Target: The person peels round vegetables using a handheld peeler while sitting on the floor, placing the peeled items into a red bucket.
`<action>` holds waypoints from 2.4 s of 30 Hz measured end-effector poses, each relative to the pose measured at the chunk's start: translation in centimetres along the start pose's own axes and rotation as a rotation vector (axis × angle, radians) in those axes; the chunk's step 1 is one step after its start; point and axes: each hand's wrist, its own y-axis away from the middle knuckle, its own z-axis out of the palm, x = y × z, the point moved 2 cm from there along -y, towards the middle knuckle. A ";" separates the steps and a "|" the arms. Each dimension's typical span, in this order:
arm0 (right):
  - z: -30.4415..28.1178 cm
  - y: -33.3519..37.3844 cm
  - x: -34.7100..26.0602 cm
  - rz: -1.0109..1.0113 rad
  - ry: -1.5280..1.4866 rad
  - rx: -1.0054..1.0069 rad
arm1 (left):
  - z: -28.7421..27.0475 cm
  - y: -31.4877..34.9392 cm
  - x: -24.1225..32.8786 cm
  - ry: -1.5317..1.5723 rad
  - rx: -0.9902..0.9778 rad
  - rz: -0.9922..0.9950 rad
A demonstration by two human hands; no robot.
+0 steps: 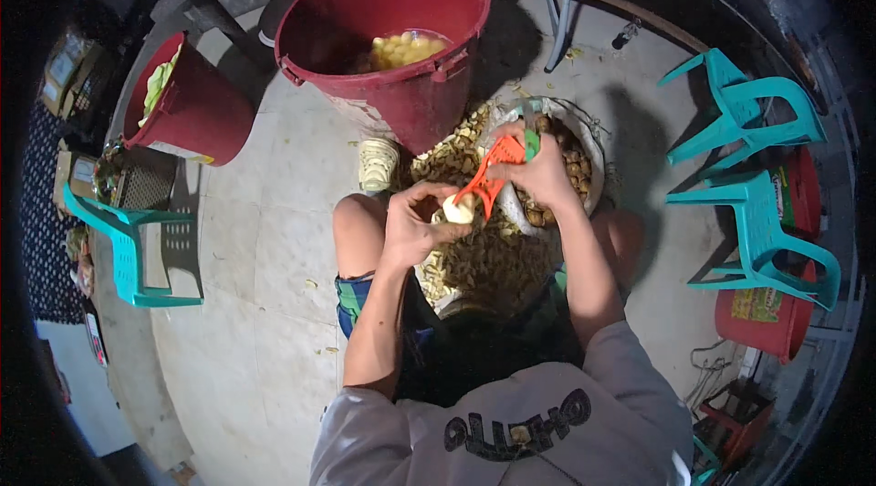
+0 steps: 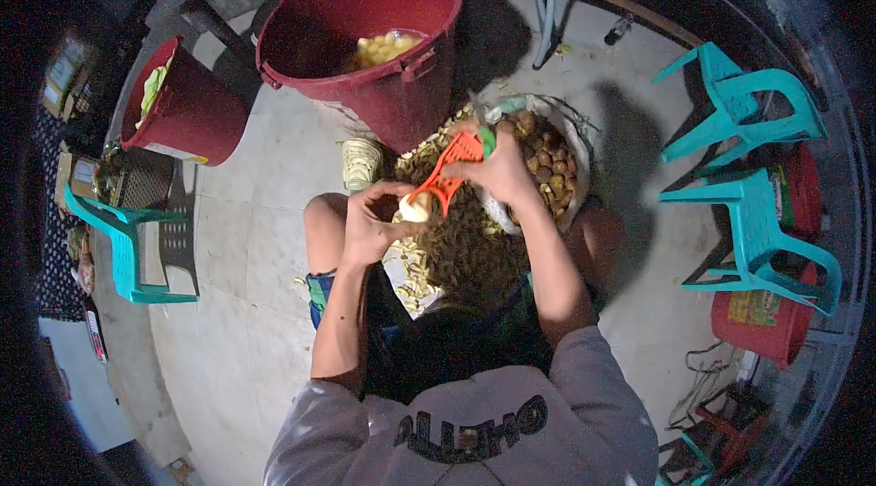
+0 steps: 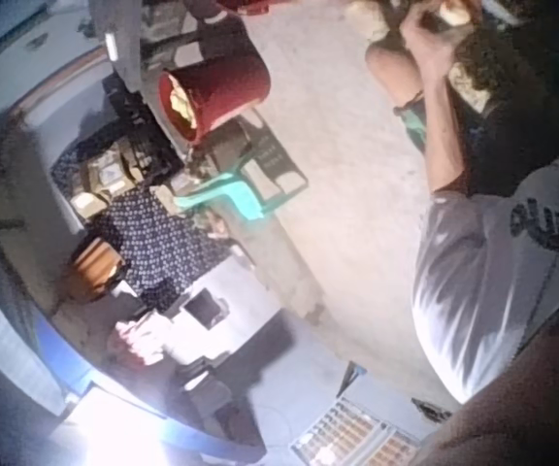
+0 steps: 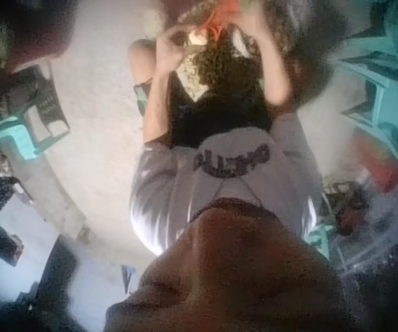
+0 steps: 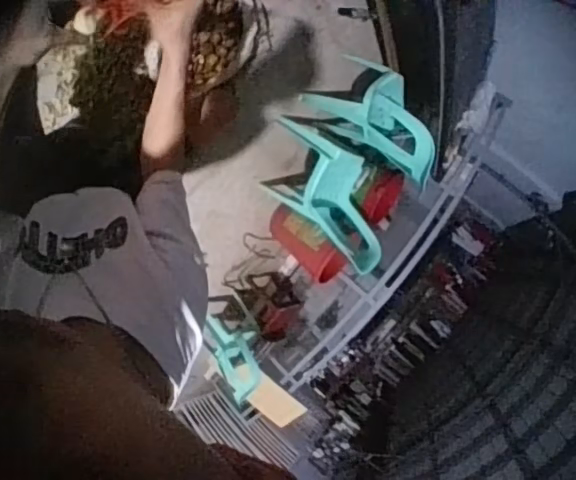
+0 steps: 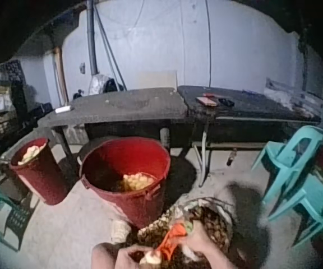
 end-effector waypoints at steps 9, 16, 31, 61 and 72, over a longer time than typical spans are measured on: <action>-0.6 -0.6 1.4 0.091 -0.131 0.066 | 0.0 -0.3 -0.2 0.257 0.013 -0.049; 0.1 -0.4 0.4 -0.038 -0.001 0.055 | 0.0 0.0 -0.2 0.390 0.020 -0.109; -0.6 -0.8 3.0 0.015 -0.041 0.234 | -0.6 0.1 -2.2 0.714 -0.035 -0.055; 0.9 0.0 2.0 0.034 -0.157 0.260 | 0.2 0.0 -1.9 0.736 0.054 -0.025; -3.3 -0.4 3.9 0.108 -0.166 0.375 | 0.5 -0.4 -1.6 1.004 -0.232 -0.289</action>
